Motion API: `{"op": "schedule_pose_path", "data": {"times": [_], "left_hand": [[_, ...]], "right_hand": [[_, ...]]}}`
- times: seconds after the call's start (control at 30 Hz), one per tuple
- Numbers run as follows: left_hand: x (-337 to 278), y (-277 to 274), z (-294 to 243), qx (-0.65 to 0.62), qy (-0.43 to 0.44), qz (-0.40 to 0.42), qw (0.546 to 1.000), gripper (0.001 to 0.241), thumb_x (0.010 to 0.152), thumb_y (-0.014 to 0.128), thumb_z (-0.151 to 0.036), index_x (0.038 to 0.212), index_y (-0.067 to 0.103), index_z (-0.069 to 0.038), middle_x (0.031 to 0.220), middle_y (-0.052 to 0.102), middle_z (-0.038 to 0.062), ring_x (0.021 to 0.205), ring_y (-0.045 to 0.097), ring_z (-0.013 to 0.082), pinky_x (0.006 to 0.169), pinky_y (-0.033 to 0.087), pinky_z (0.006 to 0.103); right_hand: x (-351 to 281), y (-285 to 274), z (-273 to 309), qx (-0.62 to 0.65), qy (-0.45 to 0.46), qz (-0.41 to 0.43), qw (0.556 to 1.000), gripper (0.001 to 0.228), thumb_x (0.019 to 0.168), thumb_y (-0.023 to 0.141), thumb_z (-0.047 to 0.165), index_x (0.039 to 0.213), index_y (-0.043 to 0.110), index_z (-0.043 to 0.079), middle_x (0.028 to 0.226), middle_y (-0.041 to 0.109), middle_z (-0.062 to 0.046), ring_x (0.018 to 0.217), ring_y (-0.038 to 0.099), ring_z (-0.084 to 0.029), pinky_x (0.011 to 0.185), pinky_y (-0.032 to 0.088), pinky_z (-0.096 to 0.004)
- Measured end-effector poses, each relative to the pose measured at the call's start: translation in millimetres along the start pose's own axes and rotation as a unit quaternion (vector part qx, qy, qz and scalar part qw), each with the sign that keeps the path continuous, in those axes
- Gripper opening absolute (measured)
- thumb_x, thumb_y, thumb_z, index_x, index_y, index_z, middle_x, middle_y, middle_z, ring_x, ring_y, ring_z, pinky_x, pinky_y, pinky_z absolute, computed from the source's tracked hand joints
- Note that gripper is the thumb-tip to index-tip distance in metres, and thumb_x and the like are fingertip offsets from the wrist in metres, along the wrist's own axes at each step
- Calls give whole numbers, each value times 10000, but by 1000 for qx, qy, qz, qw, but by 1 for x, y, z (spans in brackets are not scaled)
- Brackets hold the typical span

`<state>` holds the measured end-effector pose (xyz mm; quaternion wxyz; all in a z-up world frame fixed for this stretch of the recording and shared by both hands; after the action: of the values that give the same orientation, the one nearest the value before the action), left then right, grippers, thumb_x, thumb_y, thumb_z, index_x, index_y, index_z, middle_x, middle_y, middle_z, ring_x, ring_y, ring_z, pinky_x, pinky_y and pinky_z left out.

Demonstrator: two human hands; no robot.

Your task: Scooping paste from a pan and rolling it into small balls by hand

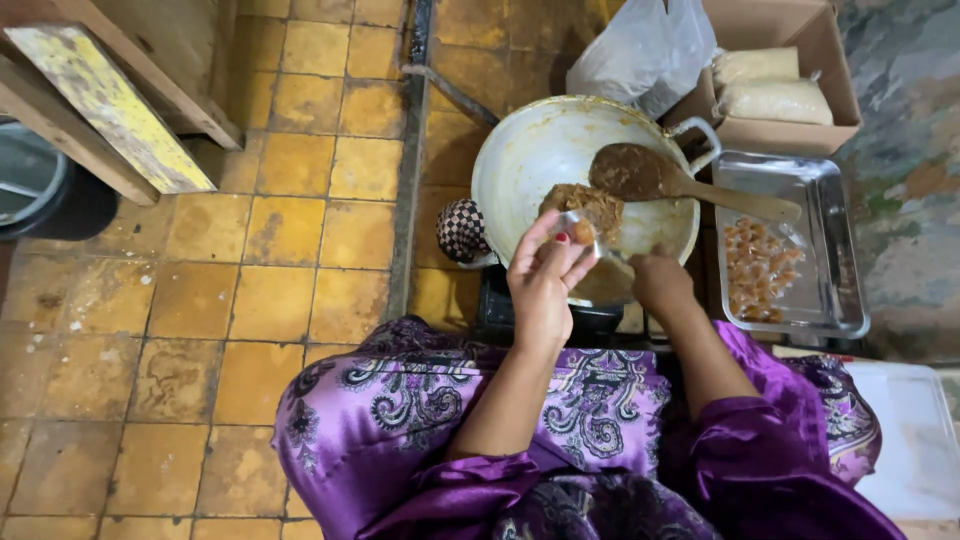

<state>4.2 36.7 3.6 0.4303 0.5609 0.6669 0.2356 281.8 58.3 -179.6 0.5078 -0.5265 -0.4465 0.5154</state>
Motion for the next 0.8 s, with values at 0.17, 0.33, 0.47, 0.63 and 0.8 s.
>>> {"op": "schedule_pose_path", "data": {"times": [0.17, 0.33, 0.47, 0.63, 0.8], "left_hand": [[-3, 9, -5, -12, -26, -8, 1000, 354, 974, 622, -58, 1325, 646, -20, 1260, 610, 341, 1168, 625, 483, 991, 519, 600], [0, -3, 19, 9, -43, 7, 999, 357, 999, 616, -109, 1350, 644, -51, 1352, 575, 344, 1264, 515, 496, 1090, 393, 620], [-4, -1, 16, 0, -65, 6, 998, 355, 990, 617, -90, 1340, 646, -33, 1329, 599, 319, 1249, 542, 500, 1092, 397, 627], [-5, -3, 20, 29, -92, 13, 995, 347, 985, 625, -115, 1325, 662, -51, 1255, 651, 229, 1212, 602, 451, 1063, 430, 608], [-5, -9, 24, 81, -65, 25, 994, 235, 971, 665, -94, 1192, 729, -46, 1072, 654, 199, 897, 740, 387, 812, 623, 546]], "right_hand": [[-33, -143, 88, 250, 22, -34, 967, 208, 999, 683, 285, 1181, 774, 242, 1053, 725, -111, 1059, 659, -316, 915, 509, -524], [-68, -184, 129, 756, 66, 2, 652, 344, 971, 636, 40, 1307, 642, -31, 1026, 714, -134, 926, 693, -203, 903, 568, -377], [-65, -179, 123, 758, 11, -26, 652, 325, 891, 710, -46, 1213, 677, -62, 927, 669, -118, 817, 682, -213, 802, 609, -381], [-69, -175, 117, 765, 19, -40, 643, 293, 870, 726, -70, 1161, 691, -62, 890, 670, -72, 752, 690, -165, 739, 626, -318], [-79, -184, 105, 719, -10, -76, 691, 241, 874, 691, -109, 1110, 716, -67, 807, 658, -130, 663, 670, -201, 670, 612, -360]]}}
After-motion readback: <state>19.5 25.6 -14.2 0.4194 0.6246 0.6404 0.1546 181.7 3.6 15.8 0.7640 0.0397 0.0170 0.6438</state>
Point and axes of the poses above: each hand's wrist, its own x-axis towards the middle knuckle, its own y-axis out of the palm, z = x × y, the point moved 6 cm from there along x, towards the middle knuckle
